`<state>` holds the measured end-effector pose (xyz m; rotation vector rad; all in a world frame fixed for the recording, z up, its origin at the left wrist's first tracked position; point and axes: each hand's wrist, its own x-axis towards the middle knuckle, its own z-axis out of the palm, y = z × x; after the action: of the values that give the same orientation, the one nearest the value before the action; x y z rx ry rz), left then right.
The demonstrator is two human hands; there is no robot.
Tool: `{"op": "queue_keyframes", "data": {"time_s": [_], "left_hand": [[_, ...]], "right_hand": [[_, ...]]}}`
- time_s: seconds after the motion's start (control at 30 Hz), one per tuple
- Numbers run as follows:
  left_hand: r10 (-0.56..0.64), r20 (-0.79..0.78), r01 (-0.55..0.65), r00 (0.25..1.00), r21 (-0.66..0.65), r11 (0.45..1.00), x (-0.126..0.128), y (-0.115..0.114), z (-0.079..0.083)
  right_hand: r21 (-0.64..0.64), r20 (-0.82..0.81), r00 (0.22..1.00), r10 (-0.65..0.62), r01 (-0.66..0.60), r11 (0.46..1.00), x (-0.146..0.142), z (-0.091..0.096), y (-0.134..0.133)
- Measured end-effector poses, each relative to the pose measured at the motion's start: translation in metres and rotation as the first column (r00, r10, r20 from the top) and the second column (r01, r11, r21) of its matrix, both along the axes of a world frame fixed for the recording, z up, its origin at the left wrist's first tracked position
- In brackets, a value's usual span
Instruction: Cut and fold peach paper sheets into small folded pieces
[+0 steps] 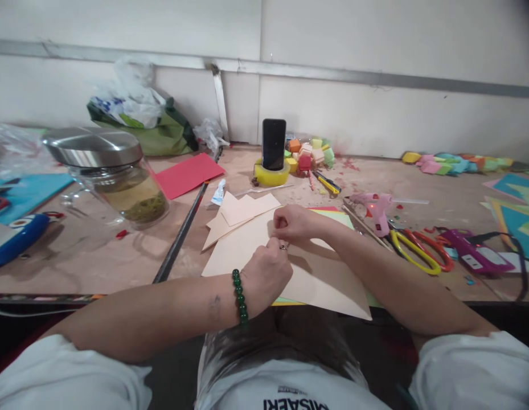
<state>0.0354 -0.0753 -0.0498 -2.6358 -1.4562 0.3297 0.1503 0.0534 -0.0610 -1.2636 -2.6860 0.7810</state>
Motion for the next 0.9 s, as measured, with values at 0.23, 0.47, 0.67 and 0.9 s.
{"op": "queue_keyframes", "data": {"time_s": [0.23, 0.47, 0.67, 0.9], "left_hand": [[0.006, 0.010, -0.006, 1.000, -0.021, 1.000, -0.001, 0.000, 0.000], [-0.002, -0.019, 0.002, 1.000, -0.014, 1.000, -0.001, -0.001, -0.001], [-0.006, 0.023, 0.006, 1.000, -0.002, 1.000, -0.001, 0.002, -0.001], [0.071, 0.126, -0.071, 0.990, 0.000, 0.997, -0.007, 0.009, 0.005]], "right_hand": [[0.098, 0.024, 0.993, -0.119, 0.116, 0.988, 0.018, 0.006, 0.026], [0.019, 0.006, 0.999, 0.036, -0.037, 0.999, 0.002, 0.002, -0.010], [0.074, 0.062, 0.993, -0.096, 0.091, 0.993, 0.010, 0.004, 0.018], [0.093, 0.029, 0.981, -0.190, 0.187, 0.978, 0.035, -0.004, 0.048]]}}
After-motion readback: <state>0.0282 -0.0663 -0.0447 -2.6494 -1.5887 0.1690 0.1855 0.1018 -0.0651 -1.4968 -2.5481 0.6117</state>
